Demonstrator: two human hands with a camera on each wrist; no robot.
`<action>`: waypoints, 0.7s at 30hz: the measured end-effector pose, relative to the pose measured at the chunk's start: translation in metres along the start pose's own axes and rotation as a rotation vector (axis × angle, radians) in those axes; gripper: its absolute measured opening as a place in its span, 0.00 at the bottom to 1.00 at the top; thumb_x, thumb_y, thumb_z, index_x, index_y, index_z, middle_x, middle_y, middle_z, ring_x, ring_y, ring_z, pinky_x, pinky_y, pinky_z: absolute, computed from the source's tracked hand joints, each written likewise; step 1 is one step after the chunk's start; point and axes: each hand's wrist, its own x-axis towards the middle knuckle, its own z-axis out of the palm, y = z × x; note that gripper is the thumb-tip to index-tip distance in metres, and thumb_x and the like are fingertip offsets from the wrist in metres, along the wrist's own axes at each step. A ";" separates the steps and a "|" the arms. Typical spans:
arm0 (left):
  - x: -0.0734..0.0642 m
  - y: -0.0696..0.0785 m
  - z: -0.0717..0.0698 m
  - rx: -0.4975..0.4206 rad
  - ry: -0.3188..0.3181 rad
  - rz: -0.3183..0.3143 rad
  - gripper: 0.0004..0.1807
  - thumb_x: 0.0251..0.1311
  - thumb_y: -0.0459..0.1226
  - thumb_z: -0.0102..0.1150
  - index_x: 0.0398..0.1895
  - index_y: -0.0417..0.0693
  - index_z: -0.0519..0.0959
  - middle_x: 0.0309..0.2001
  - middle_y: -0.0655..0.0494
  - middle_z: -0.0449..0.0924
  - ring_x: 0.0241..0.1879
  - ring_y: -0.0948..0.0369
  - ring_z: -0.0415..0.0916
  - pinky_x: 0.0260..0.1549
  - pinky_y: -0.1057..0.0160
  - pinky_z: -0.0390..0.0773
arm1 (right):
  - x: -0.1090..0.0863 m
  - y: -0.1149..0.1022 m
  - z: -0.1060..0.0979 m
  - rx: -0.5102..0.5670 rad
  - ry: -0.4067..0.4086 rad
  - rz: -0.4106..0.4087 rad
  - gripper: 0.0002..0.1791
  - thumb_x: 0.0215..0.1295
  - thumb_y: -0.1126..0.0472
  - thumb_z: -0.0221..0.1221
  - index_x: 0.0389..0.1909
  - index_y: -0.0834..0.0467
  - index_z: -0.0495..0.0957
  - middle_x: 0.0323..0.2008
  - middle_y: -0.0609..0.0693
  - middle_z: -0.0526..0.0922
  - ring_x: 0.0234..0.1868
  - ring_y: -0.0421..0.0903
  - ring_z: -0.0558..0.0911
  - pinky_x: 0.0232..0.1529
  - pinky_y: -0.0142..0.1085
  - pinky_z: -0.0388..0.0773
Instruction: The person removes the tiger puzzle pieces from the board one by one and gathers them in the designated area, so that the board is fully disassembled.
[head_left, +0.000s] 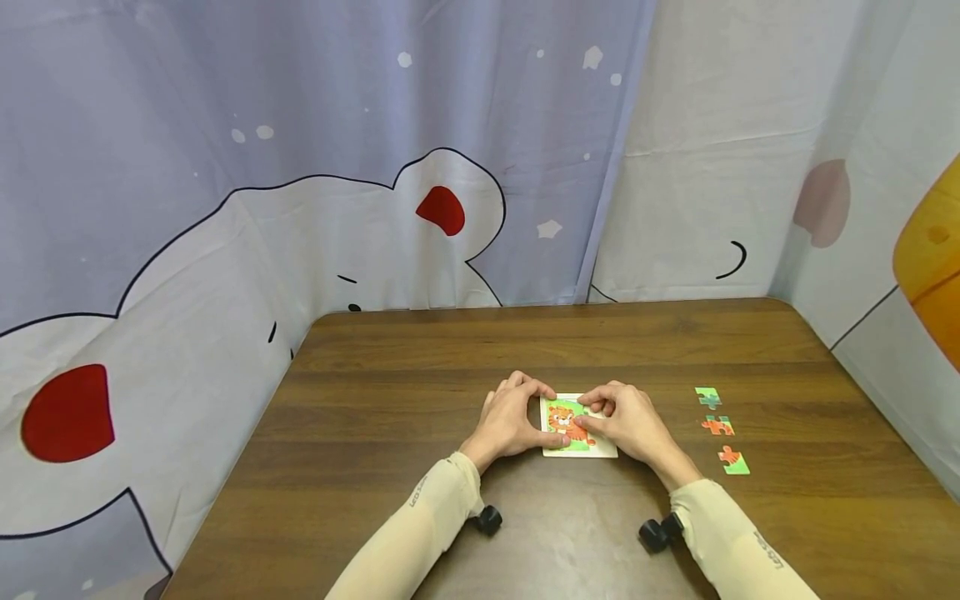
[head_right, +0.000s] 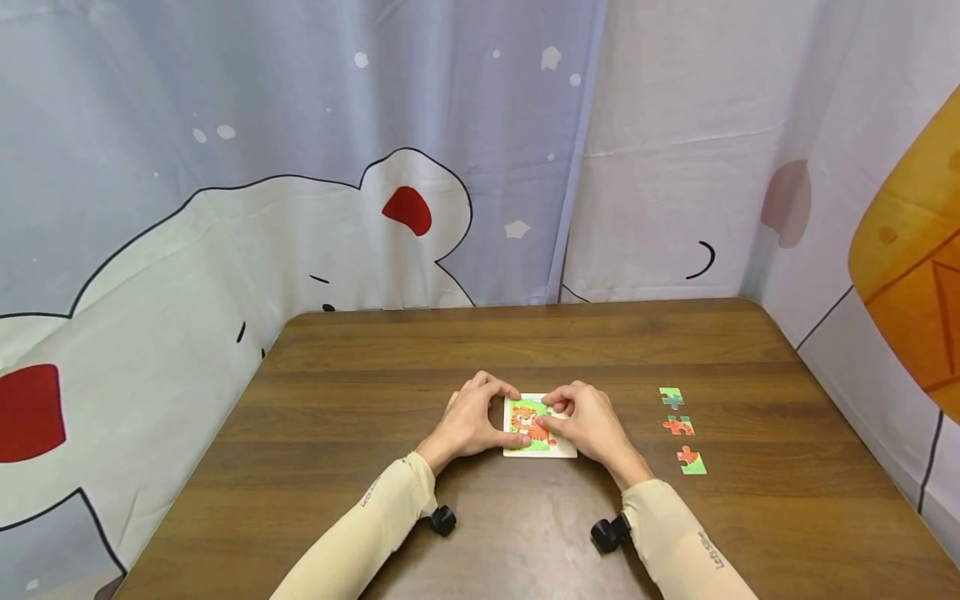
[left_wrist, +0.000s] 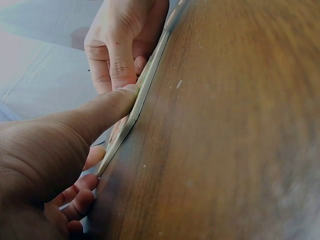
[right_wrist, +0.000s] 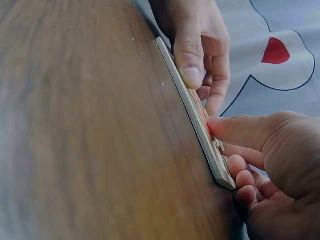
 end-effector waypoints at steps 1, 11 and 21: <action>0.000 0.000 0.000 0.000 0.000 0.000 0.37 0.47 0.61 0.90 0.60 0.62 0.87 0.58 0.61 0.77 0.61 0.55 0.75 0.61 0.51 0.70 | 0.000 0.000 0.000 0.003 -0.003 0.000 0.12 0.65 0.58 0.81 0.46 0.56 0.93 0.36 0.46 0.84 0.35 0.43 0.77 0.38 0.35 0.72; 0.000 -0.001 0.000 0.001 0.001 -0.008 0.37 0.47 0.61 0.90 0.60 0.63 0.87 0.58 0.61 0.77 0.61 0.55 0.75 0.62 0.50 0.70 | 0.001 0.007 -0.005 0.107 -0.032 -0.027 0.13 0.64 0.63 0.80 0.49 0.59 0.93 0.36 0.47 0.90 0.34 0.41 0.82 0.36 0.31 0.79; 0.001 -0.003 0.001 0.021 0.000 0.001 0.37 0.46 0.63 0.90 0.60 0.66 0.87 0.58 0.63 0.77 0.60 0.57 0.75 0.61 0.51 0.71 | 0.002 0.005 -0.019 0.123 -0.045 -0.036 0.14 0.67 0.63 0.79 0.52 0.59 0.91 0.35 0.47 0.86 0.35 0.41 0.81 0.36 0.31 0.79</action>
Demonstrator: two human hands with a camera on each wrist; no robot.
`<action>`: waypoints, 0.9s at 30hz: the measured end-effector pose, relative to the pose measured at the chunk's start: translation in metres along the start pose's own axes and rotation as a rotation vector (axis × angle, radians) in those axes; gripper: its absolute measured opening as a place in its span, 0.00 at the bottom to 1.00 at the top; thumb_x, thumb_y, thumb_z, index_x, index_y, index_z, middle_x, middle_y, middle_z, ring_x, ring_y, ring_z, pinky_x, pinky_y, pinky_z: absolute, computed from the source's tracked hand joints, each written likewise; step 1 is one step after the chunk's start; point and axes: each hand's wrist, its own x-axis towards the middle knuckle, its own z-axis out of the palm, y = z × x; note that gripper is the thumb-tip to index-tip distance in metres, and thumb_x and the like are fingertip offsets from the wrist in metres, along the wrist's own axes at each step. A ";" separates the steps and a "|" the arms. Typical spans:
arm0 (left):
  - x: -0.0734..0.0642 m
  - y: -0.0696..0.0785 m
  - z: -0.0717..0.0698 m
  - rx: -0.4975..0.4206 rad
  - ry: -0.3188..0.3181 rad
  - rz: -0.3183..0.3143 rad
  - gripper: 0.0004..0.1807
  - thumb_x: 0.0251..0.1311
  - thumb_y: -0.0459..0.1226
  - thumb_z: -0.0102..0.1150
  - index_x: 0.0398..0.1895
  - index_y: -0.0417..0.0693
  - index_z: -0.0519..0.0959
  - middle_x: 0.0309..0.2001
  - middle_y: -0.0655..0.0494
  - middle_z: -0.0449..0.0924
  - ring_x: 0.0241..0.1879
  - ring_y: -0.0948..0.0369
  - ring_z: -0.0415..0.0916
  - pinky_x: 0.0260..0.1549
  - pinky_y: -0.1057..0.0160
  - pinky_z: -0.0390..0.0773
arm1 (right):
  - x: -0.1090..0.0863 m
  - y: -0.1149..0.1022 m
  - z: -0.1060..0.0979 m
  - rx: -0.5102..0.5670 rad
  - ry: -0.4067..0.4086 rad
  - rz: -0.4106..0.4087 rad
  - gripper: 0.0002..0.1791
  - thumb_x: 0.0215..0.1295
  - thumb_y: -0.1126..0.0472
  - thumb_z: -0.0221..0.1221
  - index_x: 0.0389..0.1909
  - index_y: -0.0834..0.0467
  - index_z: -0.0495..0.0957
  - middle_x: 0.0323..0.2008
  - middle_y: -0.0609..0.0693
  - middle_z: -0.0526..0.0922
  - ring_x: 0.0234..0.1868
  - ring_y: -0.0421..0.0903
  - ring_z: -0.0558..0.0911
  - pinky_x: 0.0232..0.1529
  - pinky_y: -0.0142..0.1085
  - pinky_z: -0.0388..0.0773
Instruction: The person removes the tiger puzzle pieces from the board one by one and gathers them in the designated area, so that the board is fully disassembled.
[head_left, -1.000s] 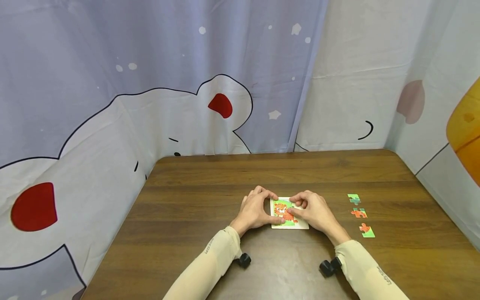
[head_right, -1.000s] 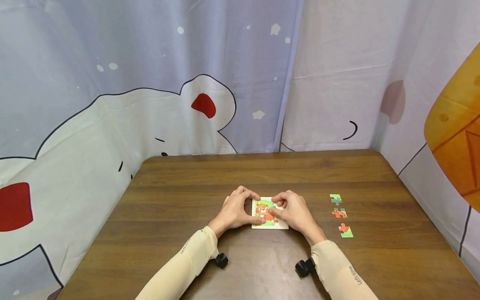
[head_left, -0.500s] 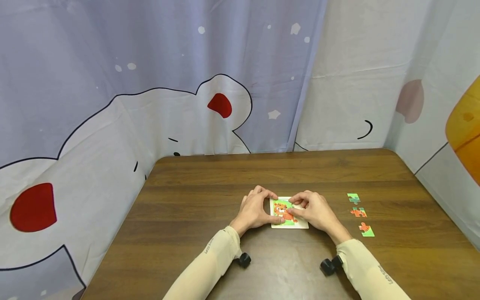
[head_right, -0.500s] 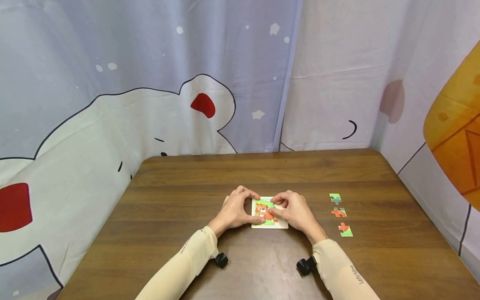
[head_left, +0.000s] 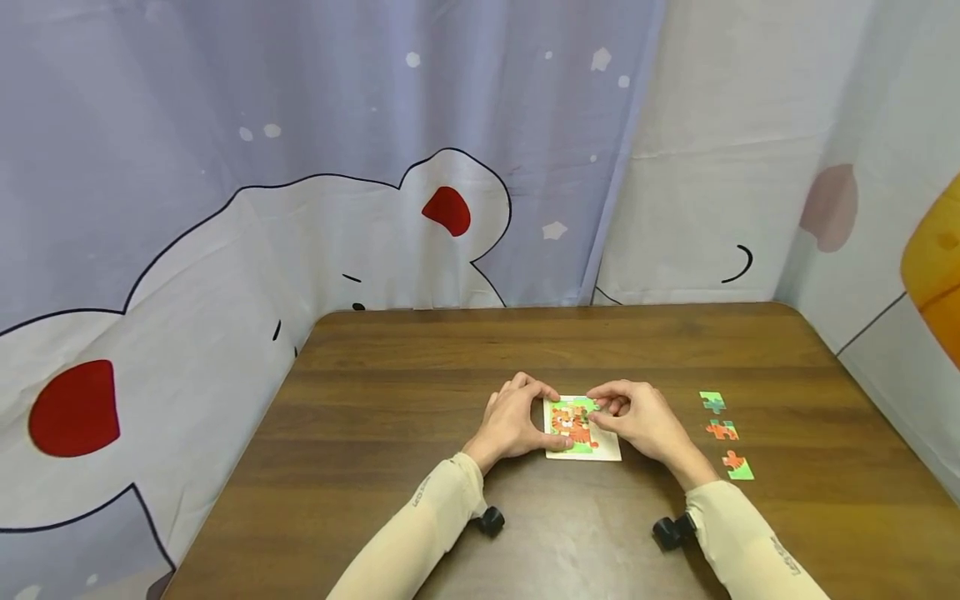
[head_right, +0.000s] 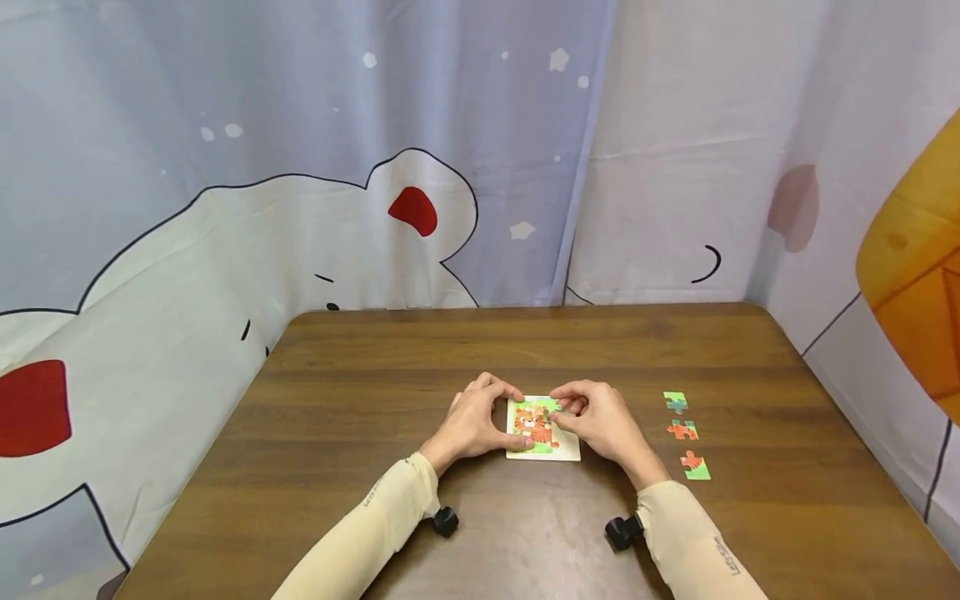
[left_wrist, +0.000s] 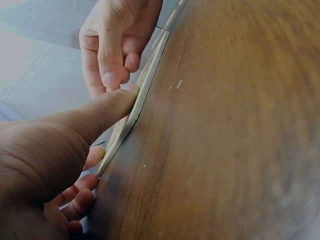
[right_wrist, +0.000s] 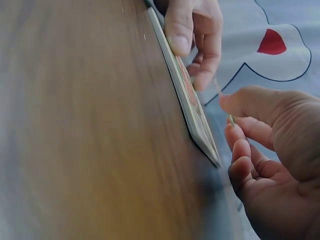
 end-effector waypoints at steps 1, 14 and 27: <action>0.000 0.000 0.000 0.000 -0.001 0.002 0.37 0.46 0.63 0.90 0.59 0.66 0.87 0.58 0.63 0.77 0.60 0.57 0.75 0.61 0.51 0.71 | -0.001 0.000 -0.003 -0.009 0.004 -0.001 0.14 0.67 0.62 0.78 0.52 0.59 0.92 0.35 0.47 0.85 0.35 0.41 0.80 0.36 0.31 0.78; -0.001 -0.002 0.001 -0.012 0.011 0.014 0.38 0.45 0.62 0.91 0.60 0.65 0.87 0.59 0.63 0.77 0.60 0.57 0.75 0.62 0.50 0.71 | -0.010 0.007 -0.078 -0.101 0.070 0.008 0.17 0.69 0.59 0.78 0.56 0.59 0.91 0.40 0.51 0.86 0.37 0.41 0.80 0.37 0.28 0.77; -0.001 -0.002 0.002 -0.002 0.013 0.011 0.37 0.45 0.62 0.91 0.59 0.66 0.87 0.58 0.63 0.77 0.59 0.57 0.75 0.61 0.50 0.71 | -0.022 0.032 -0.121 -0.192 0.080 0.001 0.15 0.71 0.59 0.77 0.55 0.57 0.91 0.39 0.50 0.84 0.35 0.39 0.78 0.34 0.30 0.75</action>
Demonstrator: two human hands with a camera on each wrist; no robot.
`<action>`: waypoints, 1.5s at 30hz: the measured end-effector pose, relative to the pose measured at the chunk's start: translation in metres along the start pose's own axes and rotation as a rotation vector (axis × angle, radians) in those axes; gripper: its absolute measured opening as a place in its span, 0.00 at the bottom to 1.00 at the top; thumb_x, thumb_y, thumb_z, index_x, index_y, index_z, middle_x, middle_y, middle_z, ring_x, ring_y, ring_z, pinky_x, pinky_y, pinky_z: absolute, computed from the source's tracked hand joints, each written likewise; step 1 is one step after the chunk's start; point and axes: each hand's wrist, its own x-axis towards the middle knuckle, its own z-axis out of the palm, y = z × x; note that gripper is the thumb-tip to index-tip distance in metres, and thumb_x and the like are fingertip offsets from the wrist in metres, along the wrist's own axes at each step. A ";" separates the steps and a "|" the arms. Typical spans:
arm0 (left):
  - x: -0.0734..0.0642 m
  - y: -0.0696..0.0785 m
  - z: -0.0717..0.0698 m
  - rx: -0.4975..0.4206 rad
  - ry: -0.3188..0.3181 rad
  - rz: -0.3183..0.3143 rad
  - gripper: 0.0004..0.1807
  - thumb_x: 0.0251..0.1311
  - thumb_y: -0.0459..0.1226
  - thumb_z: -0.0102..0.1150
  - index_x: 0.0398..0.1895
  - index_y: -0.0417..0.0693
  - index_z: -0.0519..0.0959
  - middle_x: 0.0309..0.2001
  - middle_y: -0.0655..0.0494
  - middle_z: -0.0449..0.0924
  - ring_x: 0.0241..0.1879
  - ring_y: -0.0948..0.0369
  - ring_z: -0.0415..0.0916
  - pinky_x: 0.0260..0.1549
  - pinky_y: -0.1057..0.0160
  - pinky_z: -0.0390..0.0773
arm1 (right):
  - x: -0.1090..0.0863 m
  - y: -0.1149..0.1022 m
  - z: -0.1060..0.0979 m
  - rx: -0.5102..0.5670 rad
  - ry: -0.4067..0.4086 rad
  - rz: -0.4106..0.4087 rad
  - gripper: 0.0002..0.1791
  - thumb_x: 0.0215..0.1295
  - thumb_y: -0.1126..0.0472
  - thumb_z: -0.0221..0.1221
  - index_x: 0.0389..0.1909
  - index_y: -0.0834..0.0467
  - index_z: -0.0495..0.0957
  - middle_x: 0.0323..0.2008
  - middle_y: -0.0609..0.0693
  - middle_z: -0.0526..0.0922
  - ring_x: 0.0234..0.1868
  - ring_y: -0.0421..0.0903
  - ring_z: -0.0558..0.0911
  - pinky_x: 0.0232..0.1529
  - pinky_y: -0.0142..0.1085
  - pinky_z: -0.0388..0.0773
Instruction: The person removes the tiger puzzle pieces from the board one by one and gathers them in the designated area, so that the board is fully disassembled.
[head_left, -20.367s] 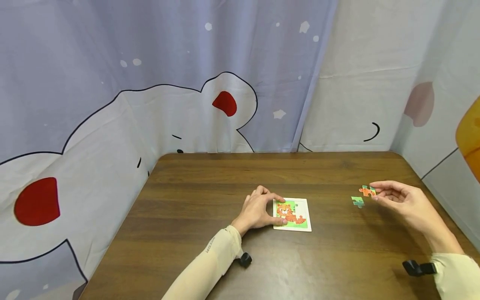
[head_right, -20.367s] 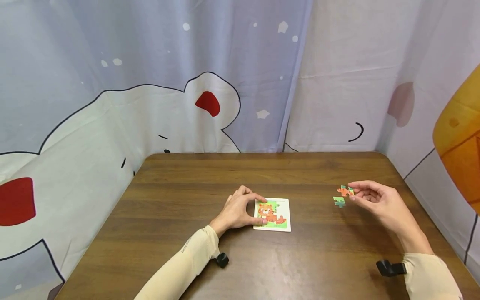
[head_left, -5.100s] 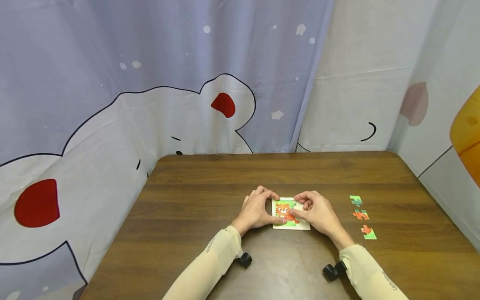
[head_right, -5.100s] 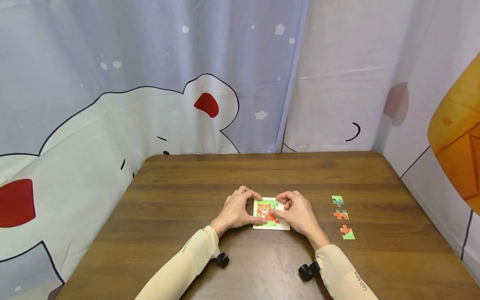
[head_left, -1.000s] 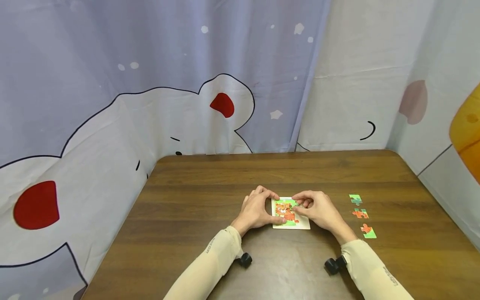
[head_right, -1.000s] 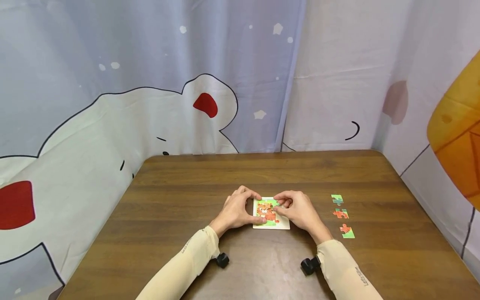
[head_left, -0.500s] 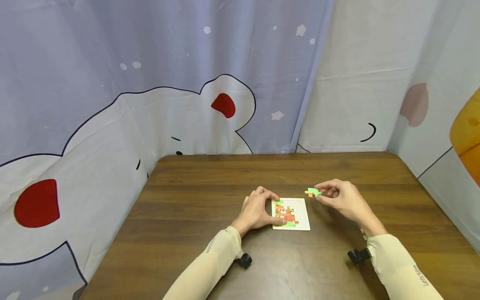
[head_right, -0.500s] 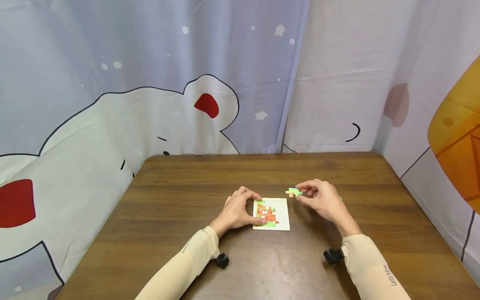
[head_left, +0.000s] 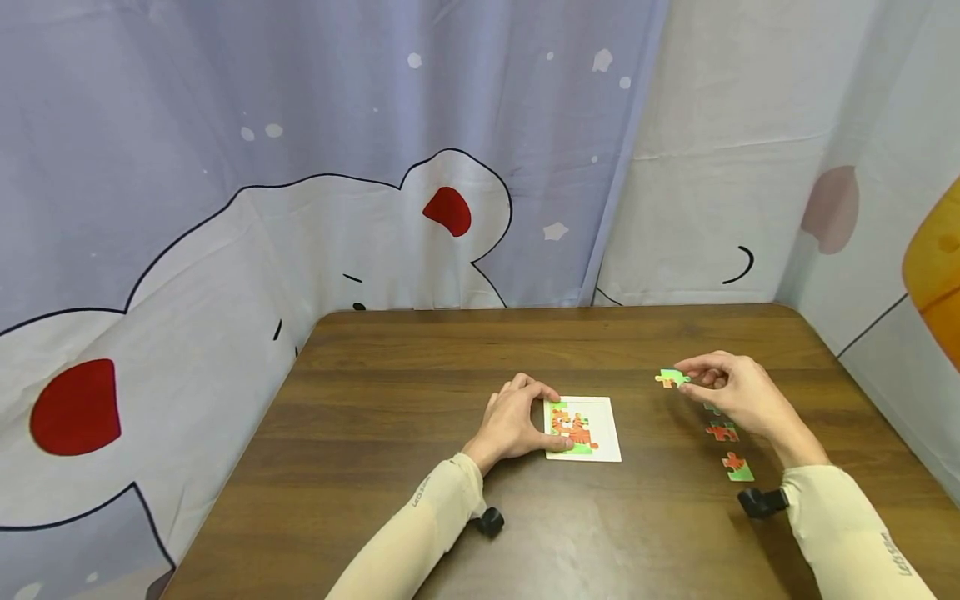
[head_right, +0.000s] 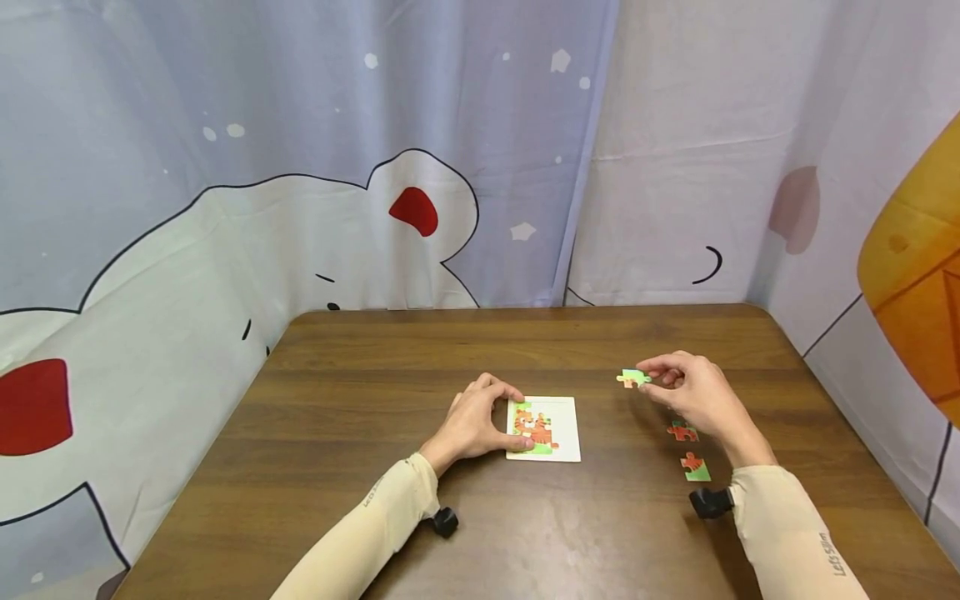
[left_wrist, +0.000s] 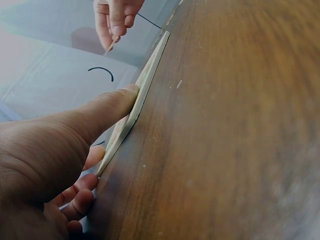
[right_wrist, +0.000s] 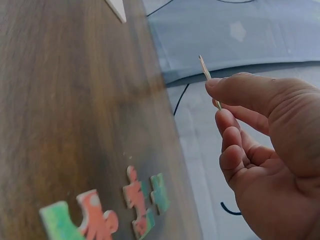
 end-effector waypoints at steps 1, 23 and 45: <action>0.000 0.000 0.000 0.001 0.000 0.000 0.37 0.45 0.62 0.91 0.59 0.66 0.87 0.58 0.64 0.77 0.59 0.57 0.75 0.61 0.50 0.71 | -0.001 0.002 0.000 -0.002 -0.004 -0.002 0.15 0.71 0.59 0.77 0.55 0.57 0.91 0.39 0.50 0.83 0.35 0.39 0.77 0.34 0.30 0.75; -0.001 0.003 -0.002 -0.002 -0.004 -0.001 0.37 0.45 0.62 0.90 0.60 0.66 0.86 0.57 0.63 0.77 0.59 0.56 0.75 0.62 0.50 0.71 | -0.005 0.023 0.023 -0.104 -0.060 0.004 0.16 0.67 0.61 0.79 0.54 0.57 0.92 0.38 0.48 0.84 0.34 0.38 0.77 0.34 0.33 0.74; -0.002 0.002 -0.003 0.021 -0.012 -0.009 0.37 0.46 0.64 0.89 0.60 0.67 0.86 0.58 0.64 0.76 0.60 0.57 0.75 0.61 0.52 0.71 | -0.006 0.020 0.026 -0.094 -0.055 0.046 0.17 0.69 0.61 0.77 0.57 0.60 0.91 0.43 0.53 0.86 0.37 0.41 0.79 0.33 0.33 0.79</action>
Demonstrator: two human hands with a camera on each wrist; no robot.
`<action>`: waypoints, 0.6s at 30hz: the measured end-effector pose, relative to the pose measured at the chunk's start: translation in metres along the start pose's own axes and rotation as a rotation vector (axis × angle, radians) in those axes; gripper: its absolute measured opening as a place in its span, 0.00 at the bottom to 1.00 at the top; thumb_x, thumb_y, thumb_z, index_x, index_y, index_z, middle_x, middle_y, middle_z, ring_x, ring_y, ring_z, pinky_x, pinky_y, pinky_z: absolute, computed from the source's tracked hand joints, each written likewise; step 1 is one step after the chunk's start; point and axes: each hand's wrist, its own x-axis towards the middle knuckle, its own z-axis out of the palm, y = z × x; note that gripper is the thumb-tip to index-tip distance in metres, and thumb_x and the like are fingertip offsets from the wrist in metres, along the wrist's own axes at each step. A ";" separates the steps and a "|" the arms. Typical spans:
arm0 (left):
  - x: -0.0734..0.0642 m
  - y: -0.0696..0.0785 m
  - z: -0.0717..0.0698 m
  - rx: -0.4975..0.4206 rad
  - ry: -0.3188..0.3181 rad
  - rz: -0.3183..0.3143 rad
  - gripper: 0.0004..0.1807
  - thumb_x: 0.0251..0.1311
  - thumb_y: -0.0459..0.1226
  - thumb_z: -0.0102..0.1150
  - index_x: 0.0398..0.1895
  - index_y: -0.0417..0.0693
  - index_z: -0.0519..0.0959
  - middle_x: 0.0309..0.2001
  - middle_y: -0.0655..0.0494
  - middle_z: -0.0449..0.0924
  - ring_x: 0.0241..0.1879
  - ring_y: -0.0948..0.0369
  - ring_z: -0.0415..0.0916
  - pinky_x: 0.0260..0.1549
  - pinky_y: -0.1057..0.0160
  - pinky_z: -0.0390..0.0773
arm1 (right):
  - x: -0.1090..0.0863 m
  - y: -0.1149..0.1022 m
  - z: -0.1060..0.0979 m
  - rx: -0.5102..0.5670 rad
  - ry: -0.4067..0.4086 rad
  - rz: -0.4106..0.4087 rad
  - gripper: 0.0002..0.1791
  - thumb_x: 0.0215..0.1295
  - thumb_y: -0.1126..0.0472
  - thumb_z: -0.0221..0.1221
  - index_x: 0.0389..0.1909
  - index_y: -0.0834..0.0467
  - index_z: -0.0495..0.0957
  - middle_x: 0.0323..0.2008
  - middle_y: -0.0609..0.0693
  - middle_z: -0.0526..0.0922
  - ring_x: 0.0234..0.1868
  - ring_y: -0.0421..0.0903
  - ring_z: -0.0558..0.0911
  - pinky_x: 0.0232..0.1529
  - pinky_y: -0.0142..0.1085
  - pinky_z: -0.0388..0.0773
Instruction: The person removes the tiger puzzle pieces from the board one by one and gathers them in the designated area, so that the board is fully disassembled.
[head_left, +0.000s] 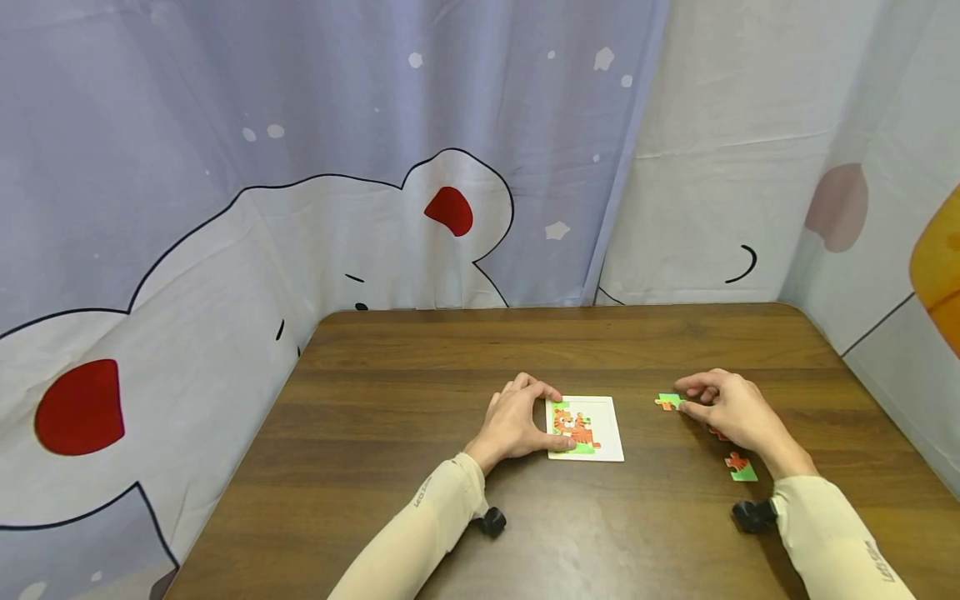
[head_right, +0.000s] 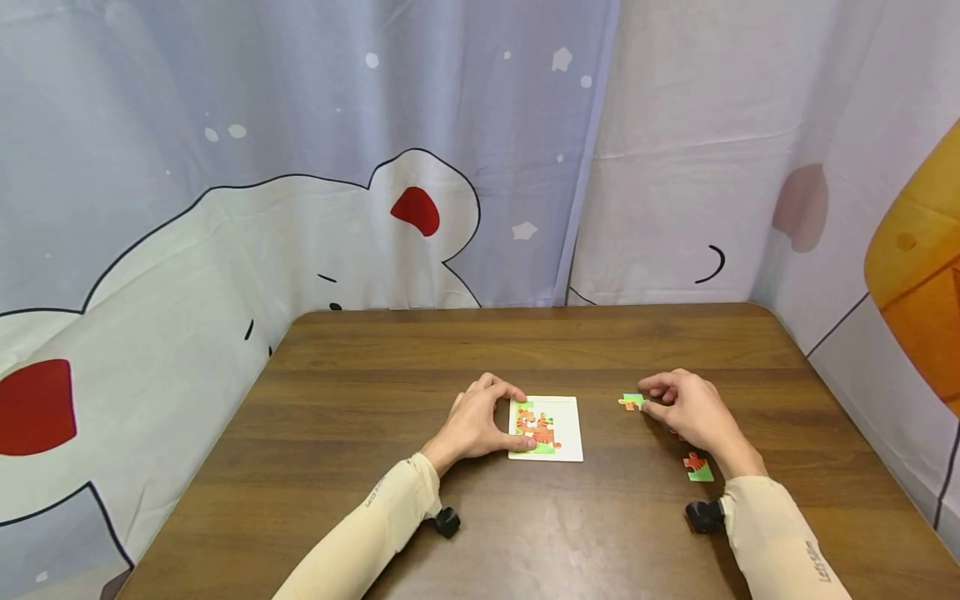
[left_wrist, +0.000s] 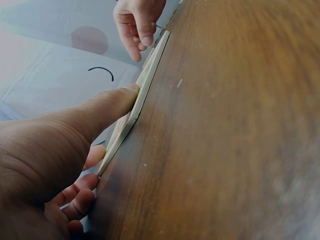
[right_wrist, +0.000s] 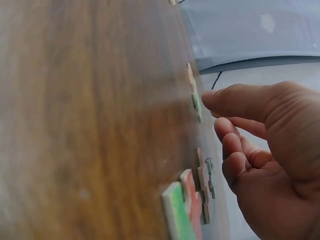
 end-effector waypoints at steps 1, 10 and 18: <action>0.000 0.000 0.000 0.000 -0.001 0.000 0.37 0.46 0.64 0.89 0.60 0.67 0.86 0.58 0.64 0.76 0.60 0.57 0.75 0.61 0.52 0.71 | 0.000 0.000 -0.001 -0.004 0.013 -0.001 0.18 0.69 0.60 0.77 0.57 0.60 0.91 0.44 0.53 0.86 0.39 0.41 0.80 0.35 0.33 0.79; 0.001 -0.001 0.001 -0.013 0.003 -0.001 0.38 0.45 0.62 0.90 0.60 0.66 0.86 0.59 0.63 0.77 0.60 0.57 0.75 0.60 0.51 0.71 | -0.001 -0.014 -0.007 0.081 0.093 -0.020 0.27 0.74 0.56 0.75 0.68 0.62 0.83 0.57 0.61 0.90 0.49 0.44 0.85 0.44 0.24 0.78; 0.001 -0.001 0.001 -0.020 0.004 0.005 0.38 0.45 0.63 0.90 0.60 0.65 0.86 0.58 0.63 0.77 0.59 0.57 0.75 0.60 0.51 0.71 | 0.001 -0.036 -0.007 0.215 0.084 -0.060 0.29 0.72 0.60 0.76 0.70 0.63 0.81 0.61 0.64 0.88 0.52 0.42 0.87 0.48 0.22 0.79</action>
